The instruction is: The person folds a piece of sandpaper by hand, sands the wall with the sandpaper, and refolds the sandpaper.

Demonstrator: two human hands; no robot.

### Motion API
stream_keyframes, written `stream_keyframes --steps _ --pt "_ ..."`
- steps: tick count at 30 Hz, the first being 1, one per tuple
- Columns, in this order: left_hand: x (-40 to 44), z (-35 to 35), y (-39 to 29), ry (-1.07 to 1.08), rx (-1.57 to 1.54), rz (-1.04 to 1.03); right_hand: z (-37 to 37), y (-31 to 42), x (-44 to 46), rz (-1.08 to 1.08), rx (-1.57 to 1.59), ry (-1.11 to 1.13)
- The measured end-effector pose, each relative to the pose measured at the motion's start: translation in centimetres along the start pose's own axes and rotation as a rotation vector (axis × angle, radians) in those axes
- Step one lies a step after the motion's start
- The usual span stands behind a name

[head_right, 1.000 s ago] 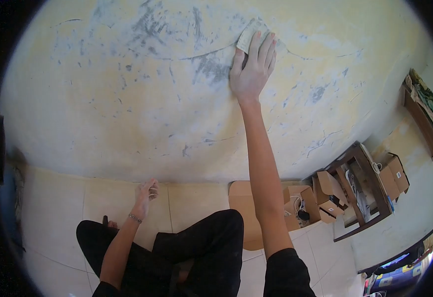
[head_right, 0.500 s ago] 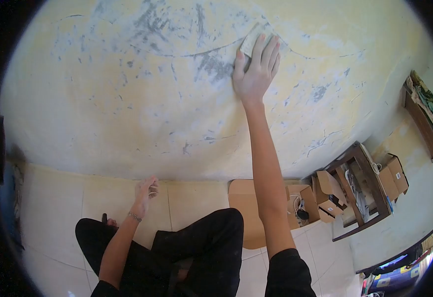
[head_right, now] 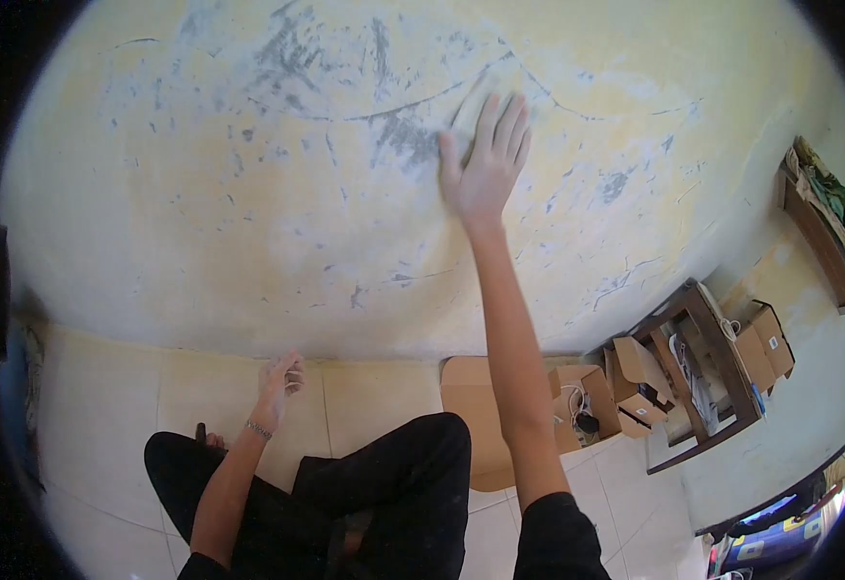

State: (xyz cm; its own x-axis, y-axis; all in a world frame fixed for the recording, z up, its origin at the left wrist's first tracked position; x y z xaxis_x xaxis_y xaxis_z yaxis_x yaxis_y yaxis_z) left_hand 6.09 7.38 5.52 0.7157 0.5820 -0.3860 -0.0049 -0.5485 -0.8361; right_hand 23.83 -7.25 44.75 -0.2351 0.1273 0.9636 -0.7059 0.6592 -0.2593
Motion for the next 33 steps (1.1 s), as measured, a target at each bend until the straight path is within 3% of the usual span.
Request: stream_keyframes --steps 4,10,16,20,25,28,33 --pt "0.5 0.1 0.1 -0.009 -0.031 -0.009 -0.3 -0.2 0.9 0.001 -0.034 0.006" --pt "0.2 0.0 -0.1 0.000 -0.061 -0.019 1.7 0.0 -8.9 -0.001 -0.049 0.116" --pt "0.4 0.1 0.0 -0.012 -0.036 -0.027 0.1 0.2 0.0 0.078 -0.046 0.070" --pt "0.2 0.0 0.0 0.006 -0.006 0.003 0.0 0.0 0.5 0.062 -0.081 0.053" --pt "0.4 0.4 0.2 -0.013 -0.040 -0.011 1.6 -0.5 -10.0 -0.020 -0.085 0.149" --pt "0.3 0.0 -0.3 0.004 -0.056 -0.030 1.9 -0.1 -10.6 -0.043 -0.094 0.186" --pt "0.3 0.2 0.4 -0.010 -0.053 -0.004 -0.1 0.0 -0.2 0.048 -0.059 0.071"
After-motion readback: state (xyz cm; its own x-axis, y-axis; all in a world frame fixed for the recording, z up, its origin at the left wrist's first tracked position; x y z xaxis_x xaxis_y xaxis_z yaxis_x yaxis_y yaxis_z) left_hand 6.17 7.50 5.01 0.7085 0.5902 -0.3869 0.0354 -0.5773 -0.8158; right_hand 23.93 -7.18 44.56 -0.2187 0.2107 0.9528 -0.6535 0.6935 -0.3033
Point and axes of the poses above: each hand's wrist, its own x-axis towards the middle knuckle, its own z-axis out of the back of the hand, y = z × x, the point moved 6 cm from there along x, towards the middle knuckle, and after that the axes turned 13 degrees about -y, right-handed, at the moved point
